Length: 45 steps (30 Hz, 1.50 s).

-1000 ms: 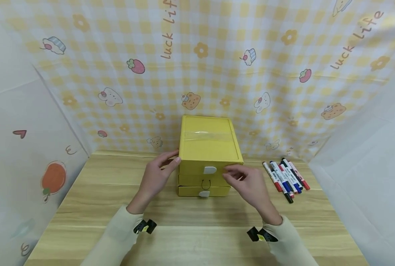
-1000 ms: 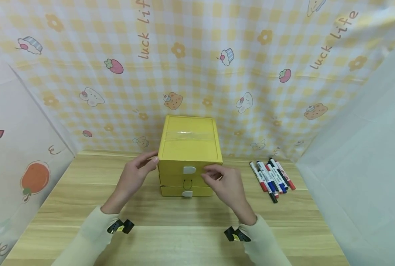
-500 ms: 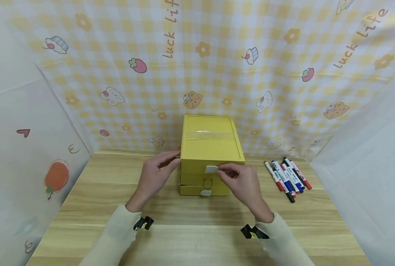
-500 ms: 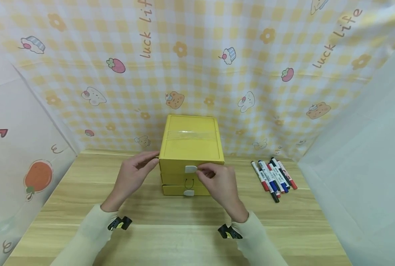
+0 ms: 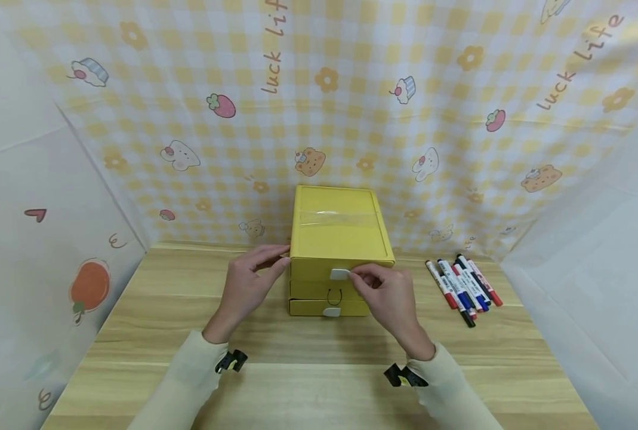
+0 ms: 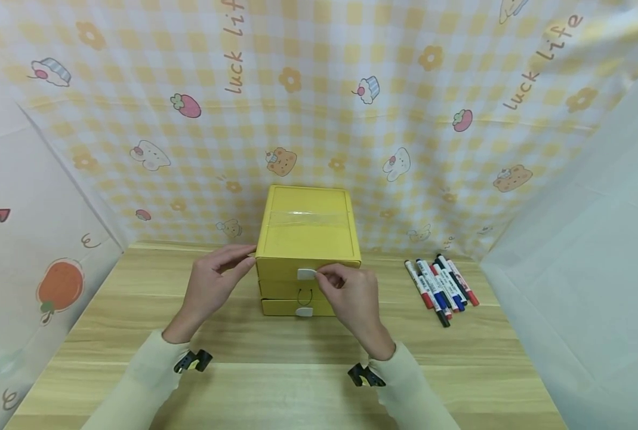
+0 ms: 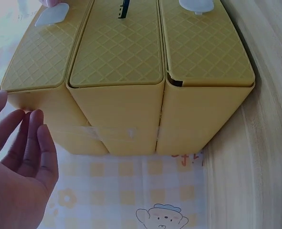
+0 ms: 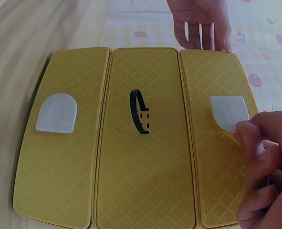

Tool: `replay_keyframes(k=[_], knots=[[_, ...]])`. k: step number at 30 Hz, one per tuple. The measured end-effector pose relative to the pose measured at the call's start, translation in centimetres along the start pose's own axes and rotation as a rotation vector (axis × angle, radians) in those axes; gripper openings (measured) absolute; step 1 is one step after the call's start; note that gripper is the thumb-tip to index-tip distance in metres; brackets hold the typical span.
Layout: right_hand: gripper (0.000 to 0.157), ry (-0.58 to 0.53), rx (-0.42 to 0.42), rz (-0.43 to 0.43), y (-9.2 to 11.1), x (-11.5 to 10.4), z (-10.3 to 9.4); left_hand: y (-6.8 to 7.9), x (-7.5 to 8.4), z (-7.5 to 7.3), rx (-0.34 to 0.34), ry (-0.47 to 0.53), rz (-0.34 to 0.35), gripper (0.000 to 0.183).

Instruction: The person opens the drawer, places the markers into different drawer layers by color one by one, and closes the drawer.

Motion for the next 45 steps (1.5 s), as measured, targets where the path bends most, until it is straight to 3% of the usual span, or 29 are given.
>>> replay_keyframes(k=[45], knots=[[0.014, -0.017, -0.062, -0.181, 3.0, -3.6, -2.9, -0.2, -0.1, 0.0, -0.016, 0.07, -0.056, 0.023]])
Point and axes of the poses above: each hand's wrist, its own y-axis away from the middle knuckle, its own z-axis out of the palm, x = y × z, the point moved 6 cm from there along -y, towards the middle knuckle, and after that the axes turned 13 degrees about x, right-handed, at the moved point
